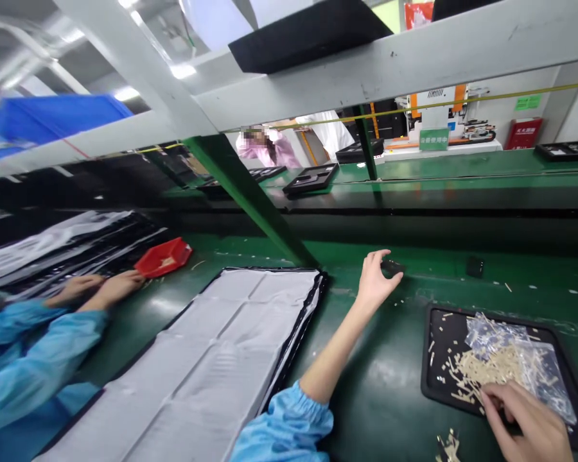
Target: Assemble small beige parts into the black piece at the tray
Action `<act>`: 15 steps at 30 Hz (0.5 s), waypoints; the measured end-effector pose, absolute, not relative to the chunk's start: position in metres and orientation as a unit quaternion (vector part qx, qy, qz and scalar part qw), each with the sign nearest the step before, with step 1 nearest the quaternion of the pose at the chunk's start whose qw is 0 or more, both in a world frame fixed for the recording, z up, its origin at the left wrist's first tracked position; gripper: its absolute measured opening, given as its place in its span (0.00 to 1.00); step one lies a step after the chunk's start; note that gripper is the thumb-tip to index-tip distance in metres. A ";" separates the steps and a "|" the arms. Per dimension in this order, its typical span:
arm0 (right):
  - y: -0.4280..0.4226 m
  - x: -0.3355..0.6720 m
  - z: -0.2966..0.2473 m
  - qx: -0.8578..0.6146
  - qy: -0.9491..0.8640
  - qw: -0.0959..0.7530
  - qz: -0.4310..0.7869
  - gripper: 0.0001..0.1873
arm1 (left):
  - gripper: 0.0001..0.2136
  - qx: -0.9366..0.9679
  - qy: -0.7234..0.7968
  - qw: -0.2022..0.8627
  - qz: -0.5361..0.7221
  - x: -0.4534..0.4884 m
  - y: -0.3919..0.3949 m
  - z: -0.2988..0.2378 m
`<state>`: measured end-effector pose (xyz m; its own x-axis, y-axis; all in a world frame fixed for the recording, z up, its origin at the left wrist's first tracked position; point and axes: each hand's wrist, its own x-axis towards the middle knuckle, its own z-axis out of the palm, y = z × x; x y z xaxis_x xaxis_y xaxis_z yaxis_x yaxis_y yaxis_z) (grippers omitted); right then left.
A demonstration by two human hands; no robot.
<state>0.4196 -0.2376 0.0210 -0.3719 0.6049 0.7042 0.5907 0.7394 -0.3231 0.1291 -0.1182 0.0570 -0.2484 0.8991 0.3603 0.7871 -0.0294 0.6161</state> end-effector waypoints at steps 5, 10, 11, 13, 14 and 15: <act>-0.237 0.414 0.026 -0.340 -0.822 0.456 0.029 0.06 | 0.24 0.685 0.710 0.107 0.127 0.145 -0.153 0.051; -0.239 0.412 0.021 -0.362 -0.819 0.443 0.053 0.06 | 0.21 0.741 0.652 0.129 0.097 0.128 -0.144 0.040; -0.238 0.412 0.020 -0.368 -0.818 0.438 0.056 0.06 | 0.21 0.747 0.642 0.143 0.098 0.125 -0.141 0.039; -0.237 0.412 0.017 -0.381 -0.820 0.423 0.061 0.07 | 0.23 0.756 0.623 0.169 0.105 0.121 -0.137 0.038; -0.237 0.413 0.016 -0.386 -0.821 0.417 0.064 0.07 | 0.24 0.759 0.614 0.183 0.111 0.120 -0.135 0.038; -0.236 0.413 0.016 -0.388 -0.822 0.411 0.066 0.08 | 0.24 0.761 0.606 0.197 0.119 0.120 -0.134 0.037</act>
<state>0.4130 -0.2360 0.0159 -0.3604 0.6930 0.6245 0.5840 0.6896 -0.4282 0.1197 -0.1344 0.0372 0.2367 0.9699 -0.0567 0.8761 -0.1878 0.4440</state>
